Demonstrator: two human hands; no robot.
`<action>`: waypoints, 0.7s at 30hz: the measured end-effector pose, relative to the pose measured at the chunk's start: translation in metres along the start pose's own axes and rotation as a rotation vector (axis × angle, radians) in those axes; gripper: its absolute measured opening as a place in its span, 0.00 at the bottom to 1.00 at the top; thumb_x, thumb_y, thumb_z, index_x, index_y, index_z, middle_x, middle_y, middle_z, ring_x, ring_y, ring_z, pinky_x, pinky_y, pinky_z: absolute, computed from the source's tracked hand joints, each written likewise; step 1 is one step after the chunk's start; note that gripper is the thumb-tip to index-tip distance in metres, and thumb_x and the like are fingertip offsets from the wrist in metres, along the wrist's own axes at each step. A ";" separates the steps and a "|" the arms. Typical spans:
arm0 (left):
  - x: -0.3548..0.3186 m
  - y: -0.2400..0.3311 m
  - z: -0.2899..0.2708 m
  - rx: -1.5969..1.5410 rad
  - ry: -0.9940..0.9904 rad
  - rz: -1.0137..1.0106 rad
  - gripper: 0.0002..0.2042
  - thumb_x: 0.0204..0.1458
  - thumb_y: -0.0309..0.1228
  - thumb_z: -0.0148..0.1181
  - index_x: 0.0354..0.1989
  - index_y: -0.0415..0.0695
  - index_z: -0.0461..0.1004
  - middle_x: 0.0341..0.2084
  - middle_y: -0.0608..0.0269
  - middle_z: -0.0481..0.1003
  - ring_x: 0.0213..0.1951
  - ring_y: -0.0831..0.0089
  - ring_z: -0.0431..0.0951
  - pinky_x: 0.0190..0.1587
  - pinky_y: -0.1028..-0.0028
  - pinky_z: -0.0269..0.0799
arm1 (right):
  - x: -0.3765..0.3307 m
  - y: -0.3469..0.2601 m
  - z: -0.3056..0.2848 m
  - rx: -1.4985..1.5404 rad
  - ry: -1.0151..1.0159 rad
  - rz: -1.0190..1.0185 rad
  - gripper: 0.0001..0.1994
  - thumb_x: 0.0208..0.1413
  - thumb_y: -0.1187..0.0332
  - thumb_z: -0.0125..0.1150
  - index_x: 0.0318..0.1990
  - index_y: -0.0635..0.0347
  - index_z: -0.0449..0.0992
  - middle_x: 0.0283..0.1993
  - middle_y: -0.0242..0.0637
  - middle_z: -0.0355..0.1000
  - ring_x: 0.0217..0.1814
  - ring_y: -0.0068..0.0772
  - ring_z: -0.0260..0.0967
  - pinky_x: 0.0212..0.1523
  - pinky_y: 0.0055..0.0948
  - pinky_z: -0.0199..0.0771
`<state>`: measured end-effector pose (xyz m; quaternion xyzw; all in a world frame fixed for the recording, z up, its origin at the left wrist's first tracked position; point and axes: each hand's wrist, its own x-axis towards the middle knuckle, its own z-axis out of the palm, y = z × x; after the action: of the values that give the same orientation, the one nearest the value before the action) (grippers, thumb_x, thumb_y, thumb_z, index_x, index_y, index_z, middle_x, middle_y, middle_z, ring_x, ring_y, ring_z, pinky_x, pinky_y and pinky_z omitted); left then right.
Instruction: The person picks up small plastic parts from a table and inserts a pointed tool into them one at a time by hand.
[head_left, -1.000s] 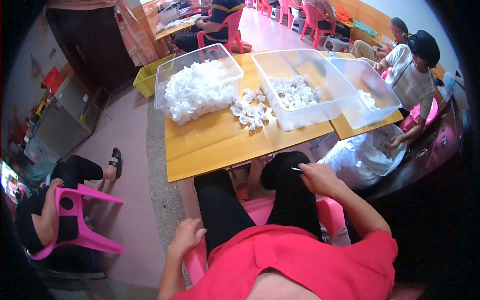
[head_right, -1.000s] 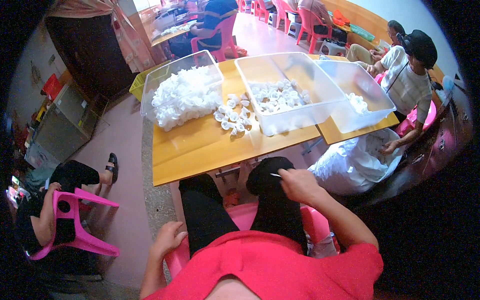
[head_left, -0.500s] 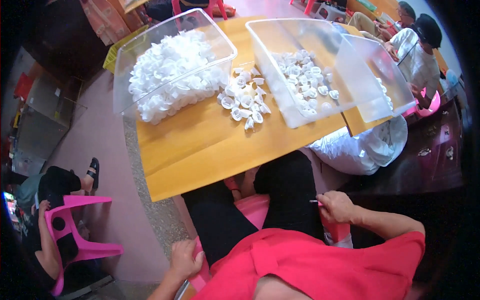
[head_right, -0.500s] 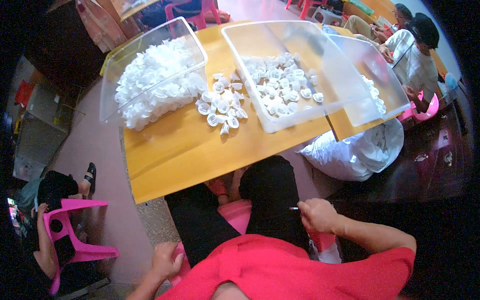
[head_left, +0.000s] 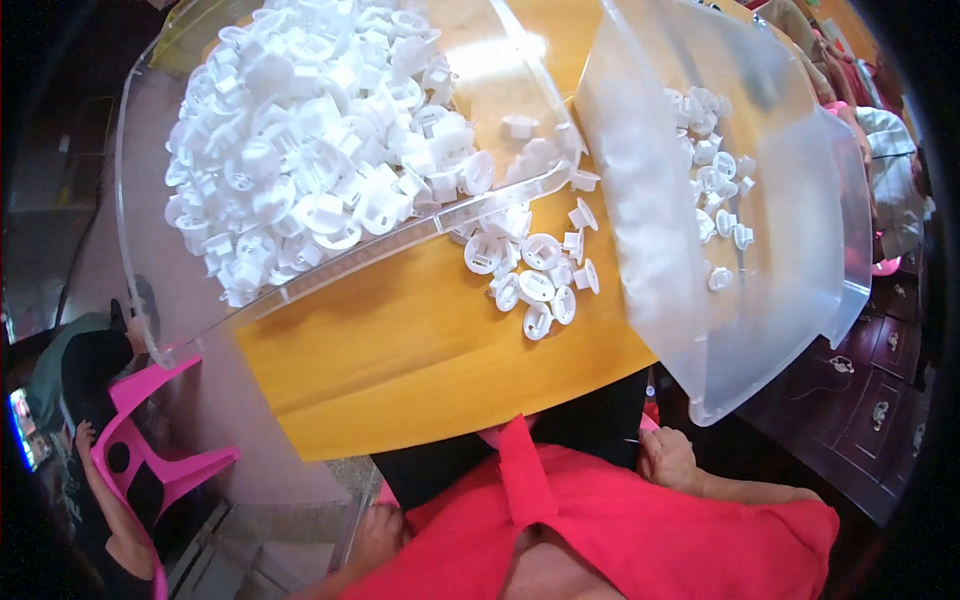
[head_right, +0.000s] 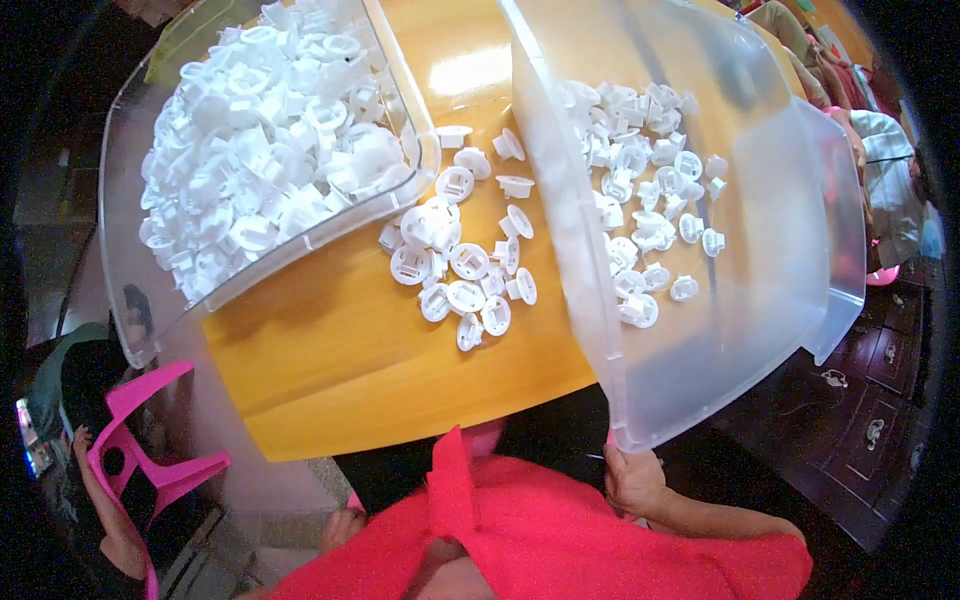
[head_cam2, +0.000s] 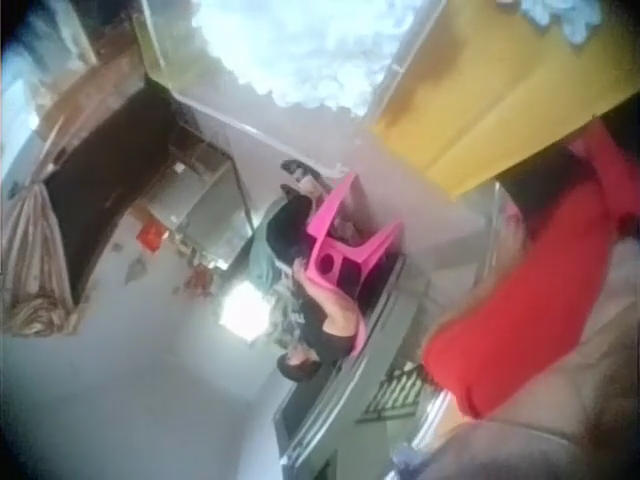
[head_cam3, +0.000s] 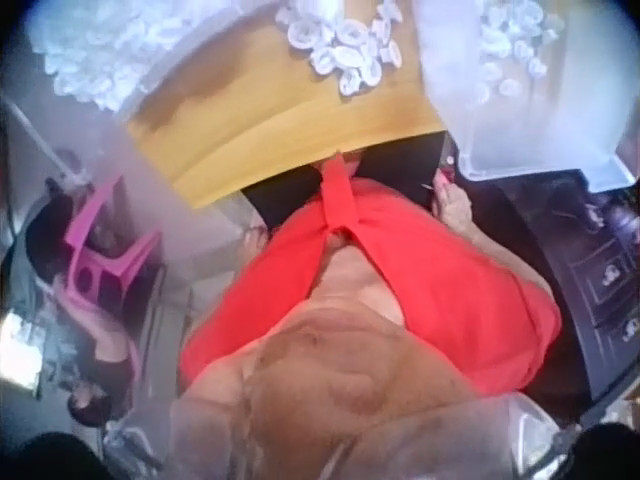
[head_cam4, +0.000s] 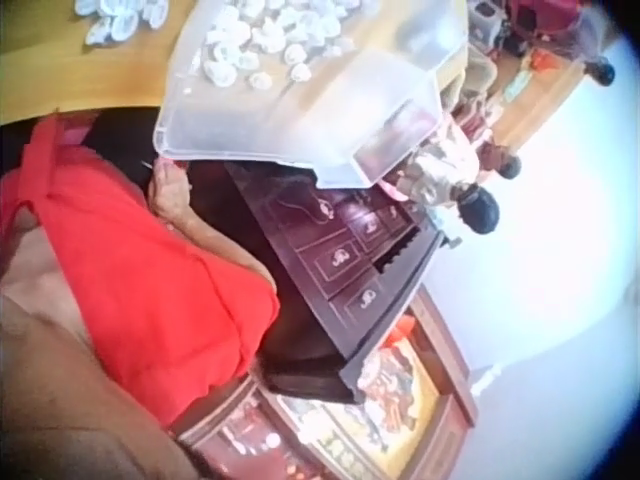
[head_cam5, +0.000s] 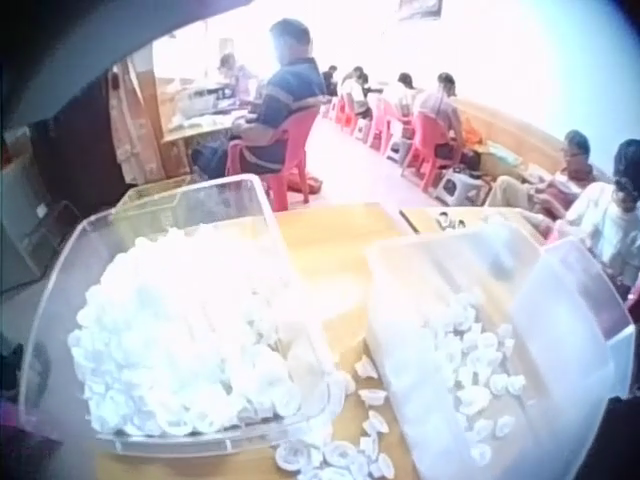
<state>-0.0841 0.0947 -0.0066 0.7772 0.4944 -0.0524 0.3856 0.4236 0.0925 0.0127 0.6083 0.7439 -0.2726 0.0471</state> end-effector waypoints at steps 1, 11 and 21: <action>-0.003 -0.002 0.004 0.002 0.000 -0.019 0.11 0.35 0.26 0.59 0.30 0.40 0.71 0.32 0.53 0.69 0.36 0.54 0.69 0.38 0.60 0.67 | 0.001 0.001 0.000 0.022 0.041 -0.004 0.18 0.37 0.73 0.60 0.41 0.63 0.69 0.26 0.42 0.65 0.29 0.46 0.65 0.27 0.44 0.63; -0.018 -0.035 0.036 0.087 0.100 -0.050 0.06 0.41 0.27 0.52 0.27 0.38 0.68 0.26 0.54 0.67 0.32 0.54 0.69 0.35 0.59 0.65 | -0.013 -0.002 0.007 0.156 0.146 0.124 0.13 0.43 0.74 0.57 0.39 0.62 0.67 0.29 0.44 0.65 0.34 0.49 0.65 0.34 0.44 0.64; -0.011 -0.028 0.023 -0.127 0.361 0.134 0.06 0.45 0.29 0.53 0.30 0.40 0.69 0.24 0.57 0.64 0.31 0.57 0.68 0.35 0.60 0.60 | -0.011 -0.013 0.004 0.064 0.410 0.154 0.11 0.46 0.72 0.56 0.39 0.64 0.69 0.27 0.45 0.66 0.31 0.48 0.66 0.33 0.42 0.67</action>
<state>-0.1057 0.0775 -0.0333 0.7793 0.5049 0.1449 0.3416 0.4133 0.0797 0.0187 0.7072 0.6803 -0.1624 -0.1037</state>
